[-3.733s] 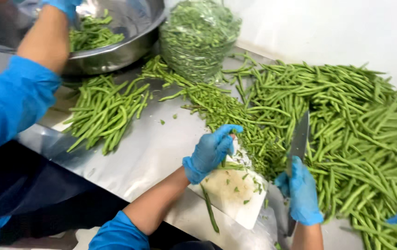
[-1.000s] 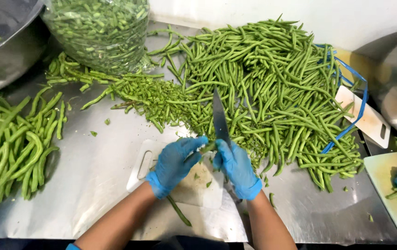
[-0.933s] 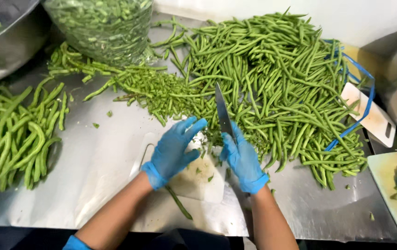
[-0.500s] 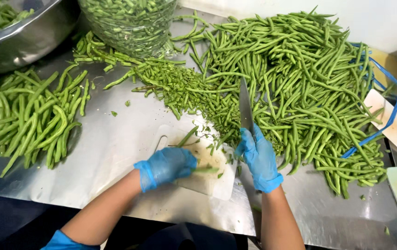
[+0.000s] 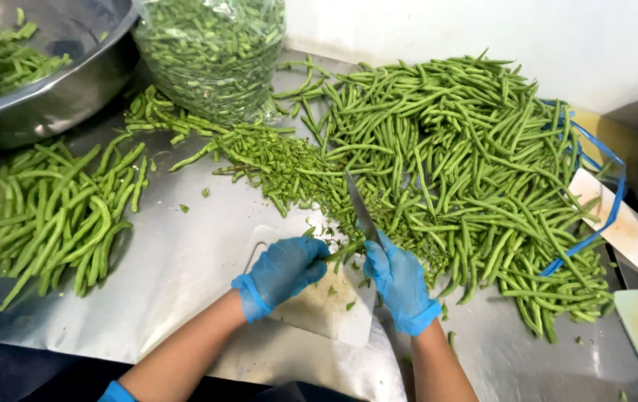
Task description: The person trims the ends off green beans with a knife at a stainless steel work table, cutting the tips into a pile of trimmings and placing trimmed beans aside, working through a large pile of beans alongside other workers.
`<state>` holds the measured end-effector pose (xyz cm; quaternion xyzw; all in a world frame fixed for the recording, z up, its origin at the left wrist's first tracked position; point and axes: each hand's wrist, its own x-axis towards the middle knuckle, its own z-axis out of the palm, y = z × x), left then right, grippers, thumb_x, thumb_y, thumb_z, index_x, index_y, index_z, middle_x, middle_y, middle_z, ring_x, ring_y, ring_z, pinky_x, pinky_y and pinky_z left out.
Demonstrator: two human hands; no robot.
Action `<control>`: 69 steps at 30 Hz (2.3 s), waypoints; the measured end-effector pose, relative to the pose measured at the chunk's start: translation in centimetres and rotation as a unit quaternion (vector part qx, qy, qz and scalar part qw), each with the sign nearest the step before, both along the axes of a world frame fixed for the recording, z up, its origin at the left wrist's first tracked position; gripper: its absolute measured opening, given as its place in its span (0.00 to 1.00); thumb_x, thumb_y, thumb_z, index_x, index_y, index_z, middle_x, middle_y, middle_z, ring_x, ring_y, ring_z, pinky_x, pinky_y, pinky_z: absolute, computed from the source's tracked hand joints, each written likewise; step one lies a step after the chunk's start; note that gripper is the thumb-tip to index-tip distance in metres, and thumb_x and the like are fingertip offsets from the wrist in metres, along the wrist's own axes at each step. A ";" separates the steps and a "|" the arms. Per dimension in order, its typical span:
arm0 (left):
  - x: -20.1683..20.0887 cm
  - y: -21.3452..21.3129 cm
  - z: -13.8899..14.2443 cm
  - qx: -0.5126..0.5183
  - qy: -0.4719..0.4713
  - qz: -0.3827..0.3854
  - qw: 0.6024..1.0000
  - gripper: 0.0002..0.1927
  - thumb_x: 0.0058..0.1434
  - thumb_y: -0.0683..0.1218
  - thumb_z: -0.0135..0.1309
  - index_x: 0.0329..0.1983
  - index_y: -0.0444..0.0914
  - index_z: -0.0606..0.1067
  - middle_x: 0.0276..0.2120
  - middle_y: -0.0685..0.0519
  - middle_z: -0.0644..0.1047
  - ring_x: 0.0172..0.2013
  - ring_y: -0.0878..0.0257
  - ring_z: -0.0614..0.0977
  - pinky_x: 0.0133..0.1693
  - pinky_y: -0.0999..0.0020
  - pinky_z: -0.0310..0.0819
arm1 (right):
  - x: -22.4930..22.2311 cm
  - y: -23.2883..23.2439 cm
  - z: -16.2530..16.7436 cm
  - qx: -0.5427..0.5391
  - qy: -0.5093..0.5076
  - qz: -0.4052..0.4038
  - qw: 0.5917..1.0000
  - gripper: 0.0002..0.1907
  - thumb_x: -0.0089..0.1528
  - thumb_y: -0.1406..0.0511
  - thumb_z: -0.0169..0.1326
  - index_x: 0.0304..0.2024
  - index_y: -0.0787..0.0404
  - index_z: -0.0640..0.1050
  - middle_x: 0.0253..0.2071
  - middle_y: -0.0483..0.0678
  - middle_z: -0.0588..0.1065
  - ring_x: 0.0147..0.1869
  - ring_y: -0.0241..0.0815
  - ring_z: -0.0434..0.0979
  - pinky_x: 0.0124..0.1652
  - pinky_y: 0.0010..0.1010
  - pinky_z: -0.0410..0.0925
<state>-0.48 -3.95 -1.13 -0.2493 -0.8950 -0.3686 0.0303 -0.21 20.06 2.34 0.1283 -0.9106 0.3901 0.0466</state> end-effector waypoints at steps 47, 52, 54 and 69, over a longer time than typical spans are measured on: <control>0.0 2.5 -5.9 0.538 -0.143 0.015 0.831 0.09 0.66 0.37 0.58 0.50 0.35 0.79 0.41 0.55 0.79 0.42 0.70 0.79 0.45 0.74 0.75 | 0.3 -1.7 0.2 -0.264 -0.239 -0.037 0.934 0.28 0.67 0.46 0.40 0.58 0.54 0.76 0.20 0.41 0.70 0.18 0.31 0.62 0.20 0.24 0.57; 0.1 2.7 -6.1 0.554 -0.198 -0.024 0.808 0.10 0.66 0.40 0.55 0.51 0.37 0.77 0.45 0.57 0.79 0.46 0.69 0.79 0.51 0.71 0.75 | 0.0 -1.0 -1.6 -0.250 -0.248 -0.043 0.935 0.31 0.70 0.44 0.40 0.29 0.62 0.75 0.17 0.42 0.68 0.18 0.33 0.61 0.20 0.26 0.54; -0.1 3.0 -5.7 0.568 -0.197 -0.048 0.798 0.11 0.66 0.40 0.54 0.51 0.37 0.77 0.48 0.56 0.79 0.51 0.67 0.80 0.56 0.69 0.74 | -0.4 -0.5 -2.3 -0.286 -0.250 -0.056 0.923 0.31 0.69 0.44 0.40 0.24 0.60 0.72 0.16 0.43 0.66 0.17 0.34 0.61 0.19 0.27 0.54; -1.5 2.2 -5.1 0.556 -0.284 -0.132 0.770 0.22 0.72 0.44 0.52 0.66 0.32 0.69 0.52 0.55 0.78 0.53 0.66 0.78 0.57 0.66 0.72 | -0.2 -2.6 -2.2 -0.315 -0.335 0.020 0.888 0.35 0.59 0.42 0.43 0.63 0.50 0.73 0.22 0.40 0.73 0.14 0.34 0.57 0.15 0.28 0.48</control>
